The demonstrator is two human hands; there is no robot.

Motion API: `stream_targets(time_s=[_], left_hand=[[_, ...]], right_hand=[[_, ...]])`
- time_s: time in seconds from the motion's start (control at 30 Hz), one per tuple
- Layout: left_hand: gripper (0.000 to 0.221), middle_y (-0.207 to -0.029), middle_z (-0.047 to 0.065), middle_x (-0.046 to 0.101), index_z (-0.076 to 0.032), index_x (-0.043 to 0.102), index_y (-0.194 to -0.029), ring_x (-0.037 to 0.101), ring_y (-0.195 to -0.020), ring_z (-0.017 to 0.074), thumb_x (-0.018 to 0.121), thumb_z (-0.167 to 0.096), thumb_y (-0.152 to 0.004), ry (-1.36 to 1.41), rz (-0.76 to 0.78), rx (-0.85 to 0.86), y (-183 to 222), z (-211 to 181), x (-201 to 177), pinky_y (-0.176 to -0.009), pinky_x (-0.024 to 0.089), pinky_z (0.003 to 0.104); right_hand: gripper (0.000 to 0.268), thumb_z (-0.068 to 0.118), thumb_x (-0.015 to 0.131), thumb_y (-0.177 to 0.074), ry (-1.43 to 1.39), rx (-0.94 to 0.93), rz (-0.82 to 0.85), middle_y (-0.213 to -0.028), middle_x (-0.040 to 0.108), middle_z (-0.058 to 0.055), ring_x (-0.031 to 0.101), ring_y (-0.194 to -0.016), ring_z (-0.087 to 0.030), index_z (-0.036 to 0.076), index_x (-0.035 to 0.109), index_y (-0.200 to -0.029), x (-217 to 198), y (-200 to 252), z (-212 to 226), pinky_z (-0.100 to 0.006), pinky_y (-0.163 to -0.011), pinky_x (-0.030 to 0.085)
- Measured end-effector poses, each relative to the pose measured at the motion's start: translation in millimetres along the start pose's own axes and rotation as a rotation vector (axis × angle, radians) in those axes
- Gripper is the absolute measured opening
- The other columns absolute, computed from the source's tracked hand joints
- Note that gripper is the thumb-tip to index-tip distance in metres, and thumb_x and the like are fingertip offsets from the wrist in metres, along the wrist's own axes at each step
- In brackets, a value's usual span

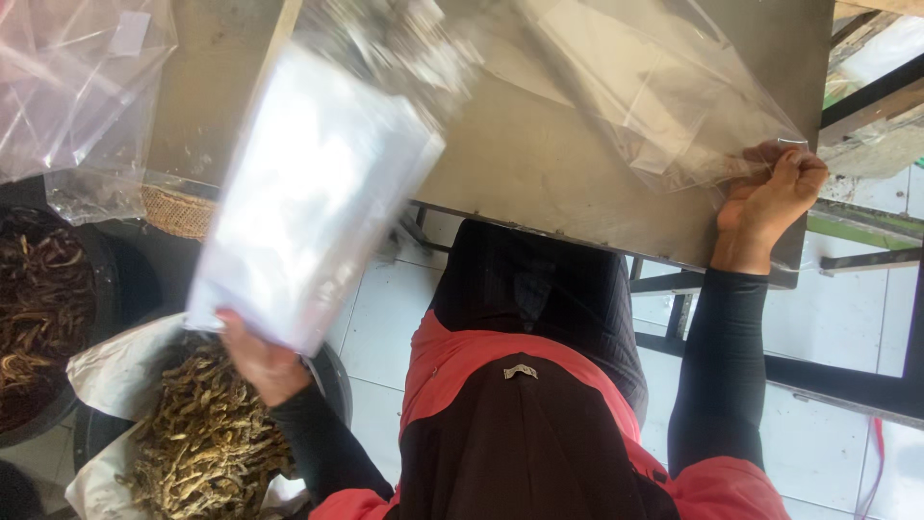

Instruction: The person opens a plastic bag containing clear packaging bags, removes one, and places it on a metal table. They then fold the bag into a smaller rectangular shape and use a yellow utility knife to trim the excess plastic from the folded edges.

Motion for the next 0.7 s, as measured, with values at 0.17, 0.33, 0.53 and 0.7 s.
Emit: stream_targets(time_s=[0.17, 0.33, 0.53, 0.7], left_hand=[[0.073, -0.161, 0.024, 0.046, 0.000, 0.036, -0.163, 0.057, -0.140, 0.0325, 0.047, -0.052, -0.113, 0.162, 0.750, -0.011, -61.5, -78.2, 61.3, -0.110, 0.053, 0.044], [0.064, -0.158, 0.017, 0.050, -0.002, 0.043, -0.153, 0.065, -0.134, 0.0283, 0.048, -0.046, -0.107, -0.018, 0.249, 0.100, -147.1, -93.7, 35.0, -0.108, 0.062, 0.038], [0.052, -0.143, 0.028, 0.054, 0.005, 0.039, -0.144, 0.063, -0.126, 0.0384, 0.060, -0.027, -0.108, 0.039, -0.158, 0.327, -208.3, -96.7, 4.9, -0.101, 0.065, 0.051], [0.044, -0.151, 0.024, 0.048, 0.003, 0.046, -0.149, 0.054, -0.137, 0.0359, 0.065, -0.022, -0.116, -0.664, -0.614, 1.301, -91.1, -106.2, 22.8, -0.112, 0.048, 0.049]], right_hand=[[0.007, 0.001, 0.043, -0.111, -0.047, -0.032, 0.032, -0.104, 0.068, -0.016, 0.068, -0.091, -0.024, 0.003, 0.050, -0.111, 5.1, 1.6, -0.2, -0.040, -0.084, 0.062], [0.005, -0.003, 0.049, -0.116, -0.062, -0.070, 0.042, -0.115, 0.064, -0.011, 0.066, -0.104, -0.022, 0.001, 0.052, -0.117, 1.4, 4.3, 0.6, -0.041, -0.097, 0.060], [0.007, 0.001, 0.056, -0.112, 0.073, -0.023, -0.028, -0.106, 0.063, -0.004, 0.051, -0.082, -0.011, 0.007, 0.056, -0.112, 0.8, 14.7, 2.9, -0.032, -0.073, 0.050], [0.009, 0.009, 0.054, -0.115, -0.153, 0.101, 0.018, -0.094, 0.061, -0.006, 0.054, -0.070, -0.016, 0.011, 0.056, -0.107, 16.3, 53.1, 26.4, -0.034, -0.063, 0.044]])
Point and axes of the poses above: each hand's wrist, its own y-axis away from the middle knuckle, its own x-axis out of the palm, z = x × y, the point moved 5 cm from there along -y, towards the middle knuckle
